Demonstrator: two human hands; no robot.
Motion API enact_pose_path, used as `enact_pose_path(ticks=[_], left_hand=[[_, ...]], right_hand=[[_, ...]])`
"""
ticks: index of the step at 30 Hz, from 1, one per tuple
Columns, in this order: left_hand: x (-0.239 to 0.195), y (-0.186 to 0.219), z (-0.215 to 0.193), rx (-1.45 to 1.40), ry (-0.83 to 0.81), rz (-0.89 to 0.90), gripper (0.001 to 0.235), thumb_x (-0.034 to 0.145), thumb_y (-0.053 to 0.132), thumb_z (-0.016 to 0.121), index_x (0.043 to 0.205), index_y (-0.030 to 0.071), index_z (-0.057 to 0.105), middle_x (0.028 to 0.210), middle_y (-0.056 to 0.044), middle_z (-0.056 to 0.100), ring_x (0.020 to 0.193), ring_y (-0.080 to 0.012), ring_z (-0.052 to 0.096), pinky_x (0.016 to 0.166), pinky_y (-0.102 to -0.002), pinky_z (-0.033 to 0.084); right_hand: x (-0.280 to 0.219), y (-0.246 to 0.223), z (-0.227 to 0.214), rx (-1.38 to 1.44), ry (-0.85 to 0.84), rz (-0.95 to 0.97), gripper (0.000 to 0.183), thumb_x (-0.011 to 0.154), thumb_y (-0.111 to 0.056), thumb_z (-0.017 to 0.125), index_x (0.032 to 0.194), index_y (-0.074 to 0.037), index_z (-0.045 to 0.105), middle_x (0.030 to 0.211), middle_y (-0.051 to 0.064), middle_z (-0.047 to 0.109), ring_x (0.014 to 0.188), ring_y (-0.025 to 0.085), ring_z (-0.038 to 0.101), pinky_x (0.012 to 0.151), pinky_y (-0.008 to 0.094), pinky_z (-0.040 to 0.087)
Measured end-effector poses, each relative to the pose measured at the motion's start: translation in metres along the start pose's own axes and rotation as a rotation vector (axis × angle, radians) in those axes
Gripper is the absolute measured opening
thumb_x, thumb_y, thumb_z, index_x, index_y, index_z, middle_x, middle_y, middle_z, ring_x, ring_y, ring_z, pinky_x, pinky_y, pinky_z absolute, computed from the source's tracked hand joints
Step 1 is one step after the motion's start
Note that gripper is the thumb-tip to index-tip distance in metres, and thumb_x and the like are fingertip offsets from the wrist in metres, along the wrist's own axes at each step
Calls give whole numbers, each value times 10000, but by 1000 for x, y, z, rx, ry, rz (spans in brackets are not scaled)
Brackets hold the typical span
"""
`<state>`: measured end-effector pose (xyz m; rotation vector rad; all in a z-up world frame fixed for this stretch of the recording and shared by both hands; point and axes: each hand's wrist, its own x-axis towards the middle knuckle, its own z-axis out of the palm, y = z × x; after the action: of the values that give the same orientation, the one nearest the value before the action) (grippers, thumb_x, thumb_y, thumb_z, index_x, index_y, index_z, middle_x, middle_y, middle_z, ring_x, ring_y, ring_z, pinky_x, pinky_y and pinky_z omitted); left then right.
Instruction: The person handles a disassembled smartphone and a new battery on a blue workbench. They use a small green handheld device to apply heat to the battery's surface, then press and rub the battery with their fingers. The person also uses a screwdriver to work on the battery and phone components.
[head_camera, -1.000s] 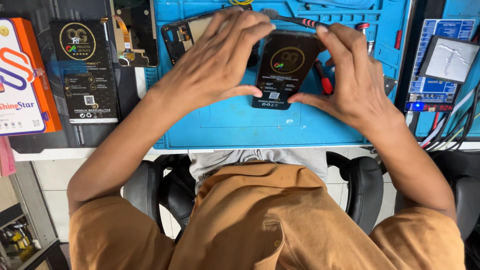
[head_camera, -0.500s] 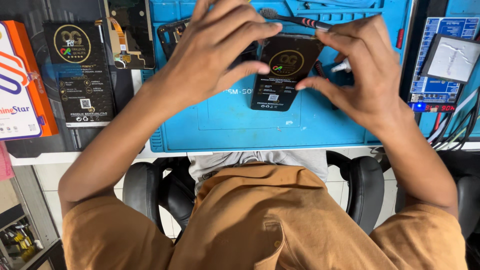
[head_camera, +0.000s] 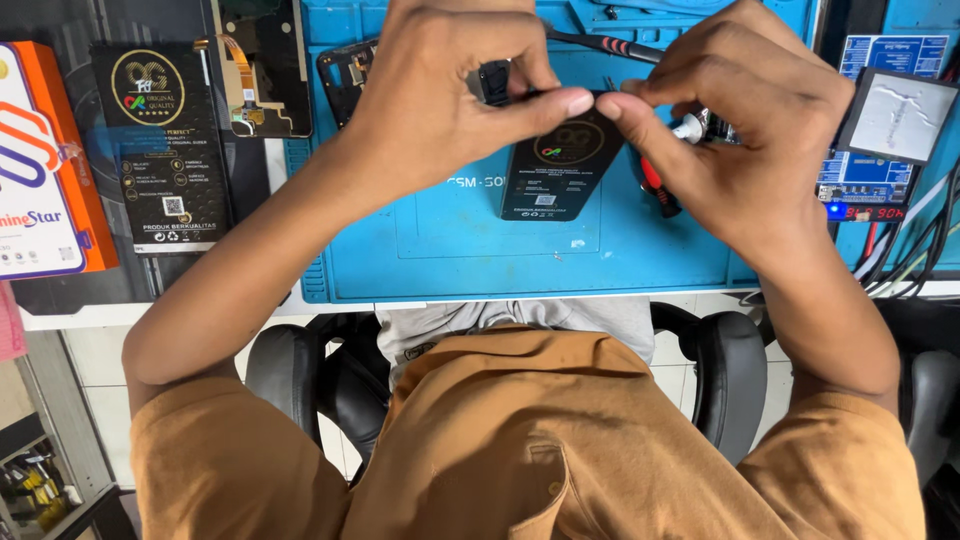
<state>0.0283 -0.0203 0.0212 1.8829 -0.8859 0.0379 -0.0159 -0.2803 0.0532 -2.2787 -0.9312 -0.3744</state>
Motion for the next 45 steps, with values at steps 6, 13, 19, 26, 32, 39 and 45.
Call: enact_pose_path(ticks=[6,13,19,26,32,39,45], left_hand=[[-8,2,-12,83,3,196,185,1017,64,816,895,19,684,869,-58,621,813,-205,613,727,-349,456],[-10,-2,-9,263,-3,241,223,1024,171,854,965,42,682,977,-55,634,908,-229,618,824,-411,467],[-25,-10,-9,488,-123,277,461,943,278,902,1212,39,614,1244,-68,555,1227,-244,561,1074,-473,429],[-35,-30,4,427,-201,209,942,806,340,967,1468,-8,394,1448,-176,440,1433,-398,428,1278,-508,331],[-36,-35,10,431,-215,216,1254,636,458,1021,1533,-34,297,1505,-246,416,1458,-433,391,1257,-578,265],[-35,-36,11,443,-195,218,1246,619,487,1002,1525,-20,313,1498,-239,415,1469,-433,373,1268,-592,245],[-32,-33,-2,438,-186,289,706,948,279,857,1442,11,429,1376,-157,506,1447,-358,454,1250,-529,333]], right_hand=[[0,-5,-2,31,-39,32,112,1013,48,831,1035,47,721,987,126,692,923,227,641,782,283,495],[-5,4,7,8,17,-22,146,1011,22,835,1049,51,697,995,134,692,926,242,664,801,320,505],[-26,7,23,29,23,121,367,975,25,876,1271,78,665,1159,200,635,1009,303,685,782,325,598],[-47,19,37,-85,-152,93,943,927,-166,940,1594,-3,293,1418,229,425,1229,345,578,866,355,603],[-43,22,36,-132,-241,60,1230,778,-276,1009,1618,23,162,1467,283,373,1240,428,557,908,419,596],[-31,18,35,-112,-237,55,1299,662,-348,1039,1580,10,192,1467,286,378,1242,449,549,916,459,589],[-22,18,22,-114,-136,38,866,764,-198,983,1423,0,457,1282,232,425,1112,358,556,842,413,577]])
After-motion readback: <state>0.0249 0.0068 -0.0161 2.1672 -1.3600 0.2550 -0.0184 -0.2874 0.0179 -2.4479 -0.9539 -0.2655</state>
